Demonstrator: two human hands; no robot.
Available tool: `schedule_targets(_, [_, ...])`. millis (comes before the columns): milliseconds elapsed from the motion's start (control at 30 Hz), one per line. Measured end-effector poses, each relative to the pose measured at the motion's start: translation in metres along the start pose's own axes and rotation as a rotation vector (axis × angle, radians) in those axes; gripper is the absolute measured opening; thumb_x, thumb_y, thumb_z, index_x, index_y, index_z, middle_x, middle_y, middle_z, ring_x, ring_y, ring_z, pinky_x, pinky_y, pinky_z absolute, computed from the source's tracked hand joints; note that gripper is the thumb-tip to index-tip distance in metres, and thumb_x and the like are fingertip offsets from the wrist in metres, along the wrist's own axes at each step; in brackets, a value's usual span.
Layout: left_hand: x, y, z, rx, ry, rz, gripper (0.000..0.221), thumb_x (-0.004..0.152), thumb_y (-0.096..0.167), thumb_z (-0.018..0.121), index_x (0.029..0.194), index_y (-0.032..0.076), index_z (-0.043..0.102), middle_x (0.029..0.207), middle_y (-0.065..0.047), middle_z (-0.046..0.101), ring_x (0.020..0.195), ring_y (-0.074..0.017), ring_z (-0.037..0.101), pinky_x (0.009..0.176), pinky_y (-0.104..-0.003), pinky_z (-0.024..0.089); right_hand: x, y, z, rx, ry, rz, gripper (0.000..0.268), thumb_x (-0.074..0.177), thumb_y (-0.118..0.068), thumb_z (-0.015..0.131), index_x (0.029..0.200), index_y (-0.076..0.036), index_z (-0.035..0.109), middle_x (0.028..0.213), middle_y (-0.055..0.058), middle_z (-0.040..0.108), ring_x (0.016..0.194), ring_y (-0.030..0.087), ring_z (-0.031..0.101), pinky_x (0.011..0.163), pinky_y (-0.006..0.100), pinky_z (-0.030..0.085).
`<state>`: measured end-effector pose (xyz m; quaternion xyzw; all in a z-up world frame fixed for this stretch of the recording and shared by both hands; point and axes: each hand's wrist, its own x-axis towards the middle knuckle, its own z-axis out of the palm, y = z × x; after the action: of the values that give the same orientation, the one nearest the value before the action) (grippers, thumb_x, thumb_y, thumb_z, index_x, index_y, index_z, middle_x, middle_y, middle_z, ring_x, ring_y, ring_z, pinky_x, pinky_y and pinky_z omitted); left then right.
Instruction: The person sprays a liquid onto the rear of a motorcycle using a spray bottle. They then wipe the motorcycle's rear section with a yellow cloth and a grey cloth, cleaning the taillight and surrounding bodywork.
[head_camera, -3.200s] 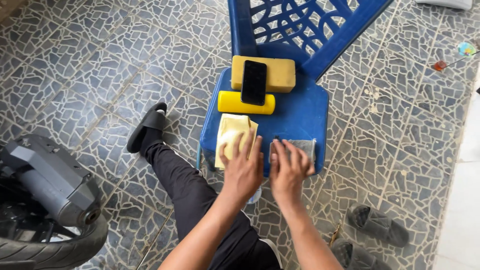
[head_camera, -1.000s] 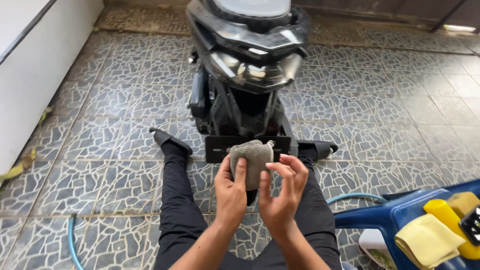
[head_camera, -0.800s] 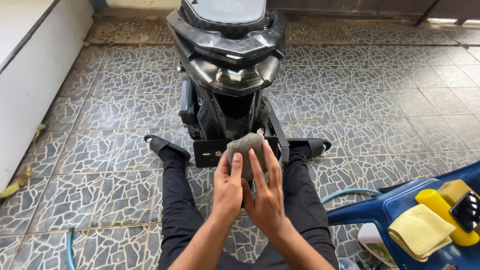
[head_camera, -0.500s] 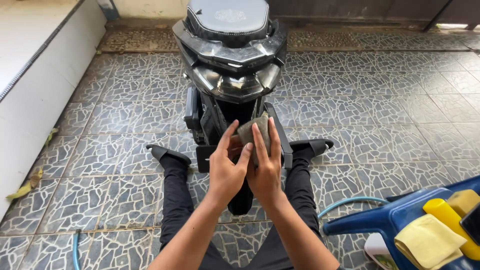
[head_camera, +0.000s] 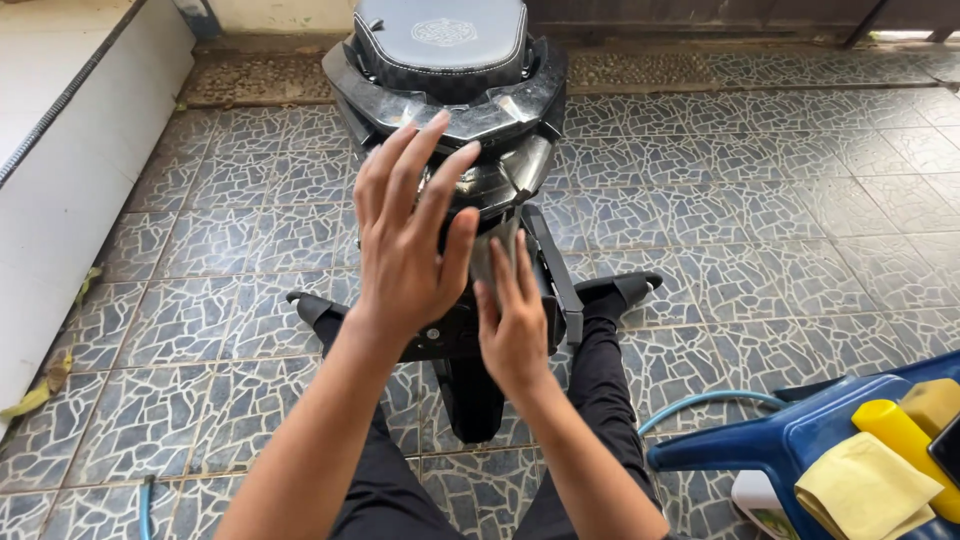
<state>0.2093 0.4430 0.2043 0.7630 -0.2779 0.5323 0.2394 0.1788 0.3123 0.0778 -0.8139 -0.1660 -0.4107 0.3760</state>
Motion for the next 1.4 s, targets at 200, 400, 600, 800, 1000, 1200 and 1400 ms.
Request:
schedule_targets(200, [0.017, 0.005, 0.020, 0.154, -0.008, 0.086, 0.039, 0.109, 0.032, 0.048, 0.135, 0.016, 0.071, 0.149, -0.014, 0.056, 0.142, -0.0349, 0.049, 0.117, -0.067, 0.016, 0.026, 0.024, 0.011, 0.025, 0.043, 0.093, 0.043, 0.104, -0.011, 0.057, 0.147, -0.011, 0.057, 0.157, 0.023, 0.045, 0.131, 0.047, 0.055, 0.100, 0.053, 0.055])
schedule_targets(400, [-0.012, 0.010, 0.027, 0.117, -0.089, -0.004, 0.034, 0.116, 0.035, 0.052, 0.135, 0.016, 0.074, 0.167, -0.012, 0.026, 0.158, -0.0267, 0.017, 0.134, -0.050, 0.011, -0.003, -0.031, -0.021, 0.010, -0.104, 0.070, 0.050, 0.096, 0.000, 0.064, 0.145, 0.001, 0.052, 0.160, 0.030, 0.038, 0.142, 0.045, 0.052, 0.112, 0.044, 0.050])
schedule_targets(600, [-0.106, -0.013, 0.066, 0.117, 0.136, 0.120, 0.046, 0.103, 0.017, 0.053, 0.148, 0.005, 0.057, 0.159, -0.030, 0.037, 0.147, -0.0497, 0.035, 0.118, -0.070, 0.029, 0.021, 0.036, 0.005, 0.051, 0.011, 0.018, 0.042, 0.103, -0.012, 0.059, 0.145, -0.009, 0.059, 0.154, 0.022, 0.050, 0.129, 0.046, 0.058, 0.100, 0.049, 0.055])
schedule_targets(800, [-0.135, -0.002, 0.070, -0.046, -0.048, -0.109, 0.057, 0.111, 0.026, 0.032, 0.154, -0.010, 0.039, 0.161, -0.039, 0.024, 0.150, -0.0538, 0.023, 0.122, -0.059, 0.026, 0.011, 0.016, 0.000, 0.015, -0.020, -0.021, 0.041, 0.105, -0.014, 0.055, 0.145, -0.009, 0.059, 0.155, 0.023, 0.049, 0.131, 0.047, 0.057, 0.102, 0.049, 0.055])
schedule_targets(1000, [-0.140, 0.006, 0.071, -0.095, 0.057, -0.153, 0.061, 0.111, 0.032, 0.024, 0.147, -0.010, 0.049, 0.156, -0.034, 0.040, 0.146, -0.0491, 0.038, 0.120, -0.052, 0.032, 0.001, -0.006, -0.018, 0.120, -0.056, 0.021, 0.040, 0.106, -0.012, 0.053, 0.146, -0.008, 0.059, 0.154, 0.024, 0.049, 0.128, 0.045, 0.059, 0.101, 0.051, 0.056])
schedule_targets(1200, [-0.116, 0.013, 0.062, -0.008, 0.119, -0.133, 0.048, 0.104, 0.021, 0.036, 0.135, -0.004, 0.063, 0.141, -0.021, 0.061, 0.135, -0.0402, 0.056, 0.119, -0.051, 0.038, 0.029, 0.054, 0.002, 0.031, 0.006, 0.004, 0.039, 0.107, -0.010, 0.056, 0.145, -0.007, 0.059, 0.153, 0.020, 0.053, 0.129, 0.043, 0.059, 0.098, 0.048, 0.055])
schedule_targets(1400, [-0.111, 0.014, 0.071, -0.087, 0.145, -0.167, 0.047, 0.100, 0.016, 0.036, 0.131, -0.003, 0.067, 0.137, -0.017, 0.066, 0.132, -0.0371, 0.060, 0.120, -0.051, 0.036, -0.002, -0.015, -0.021, 0.048, -0.010, 0.028, 0.040, 0.105, -0.014, 0.054, 0.144, -0.011, 0.061, 0.154, 0.018, 0.053, 0.130, 0.040, 0.060, 0.100, 0.044, 0.055])
